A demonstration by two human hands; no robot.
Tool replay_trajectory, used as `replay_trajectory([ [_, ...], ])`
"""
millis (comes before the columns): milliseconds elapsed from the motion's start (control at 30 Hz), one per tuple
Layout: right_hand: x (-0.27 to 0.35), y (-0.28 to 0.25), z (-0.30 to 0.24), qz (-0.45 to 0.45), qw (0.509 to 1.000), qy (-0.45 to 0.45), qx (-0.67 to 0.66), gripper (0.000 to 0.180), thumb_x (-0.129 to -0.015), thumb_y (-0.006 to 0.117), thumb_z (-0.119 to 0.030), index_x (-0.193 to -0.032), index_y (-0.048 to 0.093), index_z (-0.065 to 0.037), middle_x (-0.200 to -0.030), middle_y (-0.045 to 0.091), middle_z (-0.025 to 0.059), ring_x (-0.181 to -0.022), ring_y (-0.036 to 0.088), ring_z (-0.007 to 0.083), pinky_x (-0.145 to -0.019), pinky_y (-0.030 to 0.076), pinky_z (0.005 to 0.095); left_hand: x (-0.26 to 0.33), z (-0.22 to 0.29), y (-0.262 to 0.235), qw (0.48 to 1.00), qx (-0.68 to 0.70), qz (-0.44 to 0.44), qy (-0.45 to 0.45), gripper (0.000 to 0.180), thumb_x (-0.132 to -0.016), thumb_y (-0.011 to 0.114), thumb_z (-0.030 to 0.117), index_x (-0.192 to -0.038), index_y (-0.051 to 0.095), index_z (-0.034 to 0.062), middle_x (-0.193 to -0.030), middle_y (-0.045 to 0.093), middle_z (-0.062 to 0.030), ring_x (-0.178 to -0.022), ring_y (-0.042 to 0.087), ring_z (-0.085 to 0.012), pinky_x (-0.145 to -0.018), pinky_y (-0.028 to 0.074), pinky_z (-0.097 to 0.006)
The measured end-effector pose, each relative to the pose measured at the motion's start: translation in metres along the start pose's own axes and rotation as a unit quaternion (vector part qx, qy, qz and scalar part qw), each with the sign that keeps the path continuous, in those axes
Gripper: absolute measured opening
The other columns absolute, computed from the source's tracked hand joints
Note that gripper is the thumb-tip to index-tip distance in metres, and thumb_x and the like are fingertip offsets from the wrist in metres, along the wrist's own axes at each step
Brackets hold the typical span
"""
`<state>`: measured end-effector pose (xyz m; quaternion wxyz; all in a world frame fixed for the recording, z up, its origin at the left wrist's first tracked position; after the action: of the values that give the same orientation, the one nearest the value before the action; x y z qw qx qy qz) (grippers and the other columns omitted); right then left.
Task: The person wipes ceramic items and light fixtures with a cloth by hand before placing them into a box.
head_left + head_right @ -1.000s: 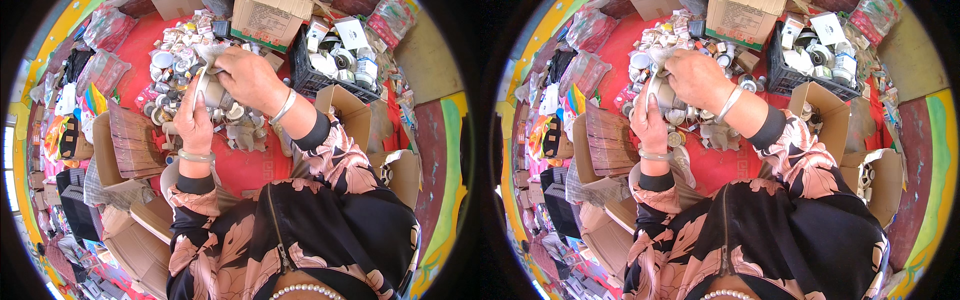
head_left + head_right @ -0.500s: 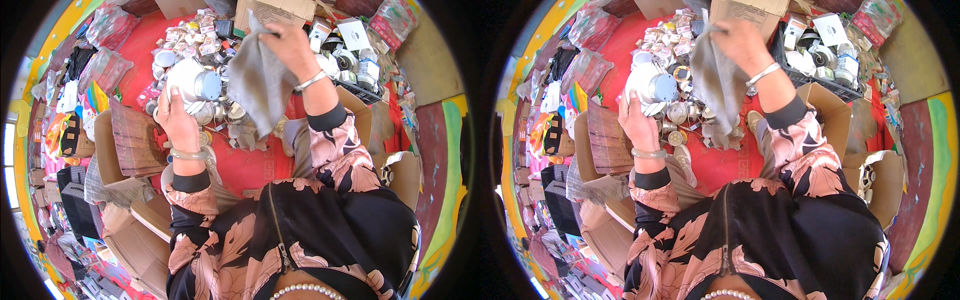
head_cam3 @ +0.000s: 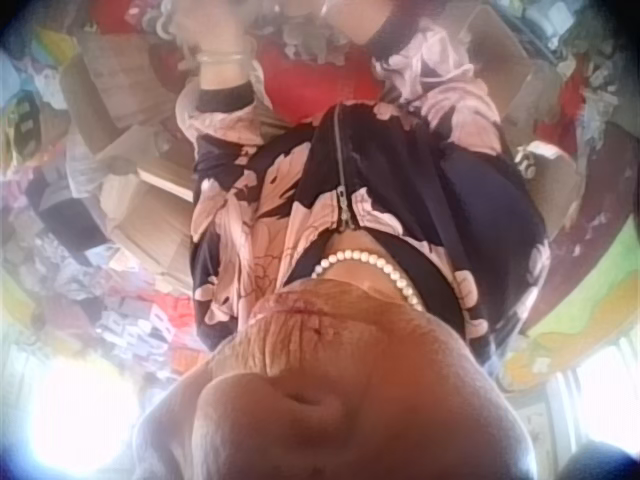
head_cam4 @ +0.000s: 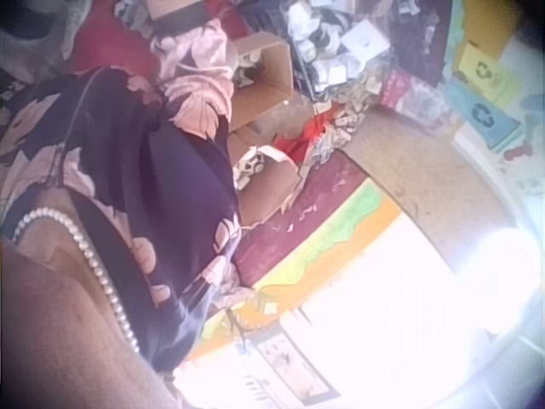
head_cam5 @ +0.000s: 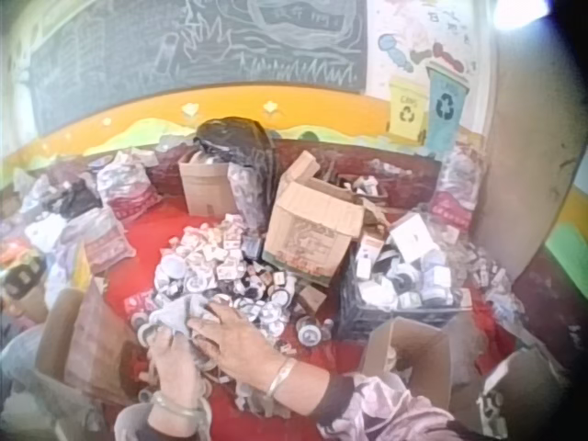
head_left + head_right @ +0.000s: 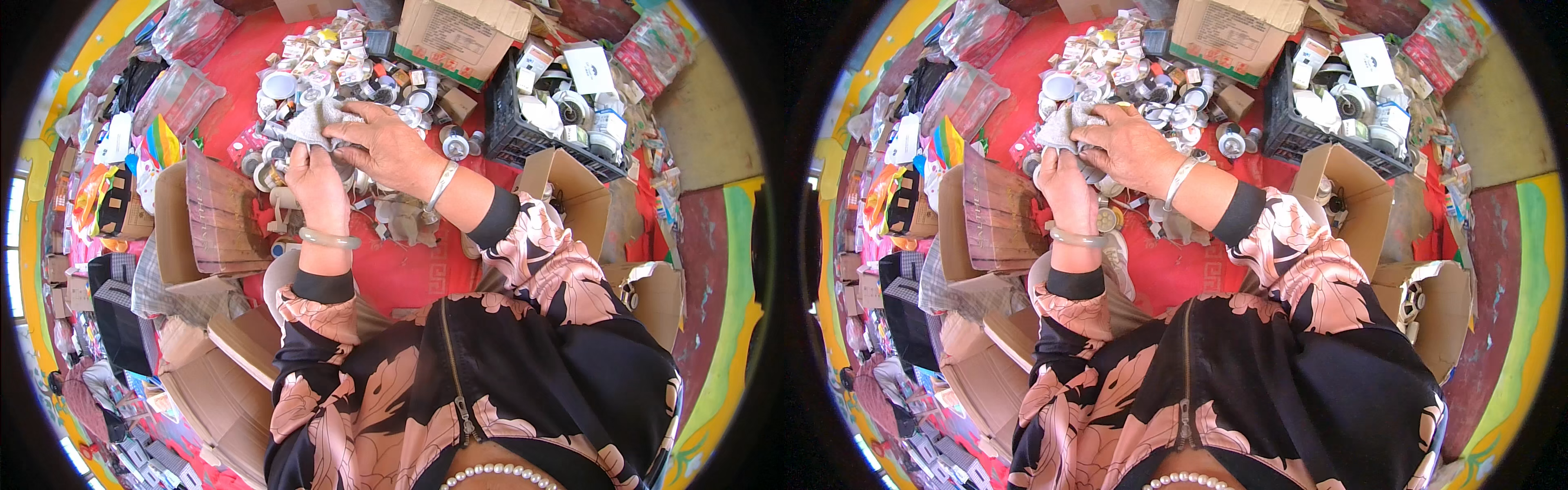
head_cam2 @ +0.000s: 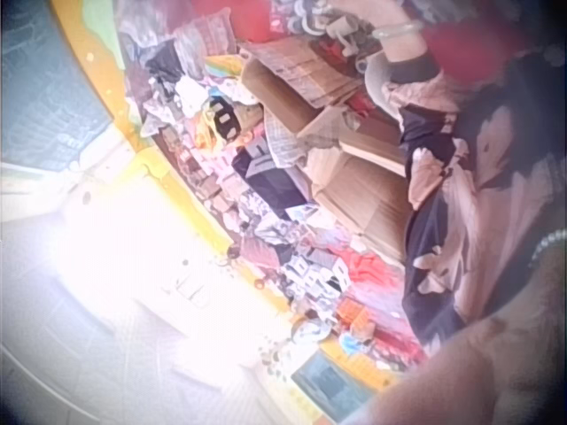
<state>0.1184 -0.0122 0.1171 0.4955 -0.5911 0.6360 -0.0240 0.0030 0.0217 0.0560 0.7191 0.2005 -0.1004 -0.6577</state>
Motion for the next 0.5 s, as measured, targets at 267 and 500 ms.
replay_trajectory([
  [267, -0.003, -0.001, 0.009, 0.043, 0.995, 0.091, -0.018, 0.027, -0.079, 0.058, -0.017, -0.104, 0.054, -0.009, -0.098, 0.053, 0.0179, -0.096, 0.048, 0.0367, -0.083, 0.039, 0.043, 0.008, 0.016, 0.006, 0.975, -0.184, 0.007, 0.126, 0.026, -0.089, 0.048, 0.007, -0.111, 0.054, -0.0053, -0.093, 0.062, -0.0094, -0.079, 0.056, -0.0109, -0.068, 0.046, -0.024],
  [500, 0.008, 0.009, 0.054, 0.125, 0.902, 0.27, -0.313, 0.025, -0.089, 0.05, -0.026, -0.103, 0.053, -0.005, -0.093, 0.056, 0.0088, -0.087, 0.052, 0.0204, -0.078, 0.042, 0.0333, 0.018, 0.037, 0.02, 0.935, -0.279, -0.006, 0.219, 0.028, -0.088, 0.048, 0.006, -0.114, 0.055, -0.0006, -0.096, 0.064, -0.0162, -0.082, 0.061, -0.0165, -0.073, 0.048, -0.029],
])
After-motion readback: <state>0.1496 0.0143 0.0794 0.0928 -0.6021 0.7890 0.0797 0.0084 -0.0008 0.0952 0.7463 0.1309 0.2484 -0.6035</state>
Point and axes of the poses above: each hand's wrist, its own x-axis away from the middle knuckle, its own y-axis out of the palm, z = x × y, the point moved 8 cm from there along -x, towards the middle knuckle
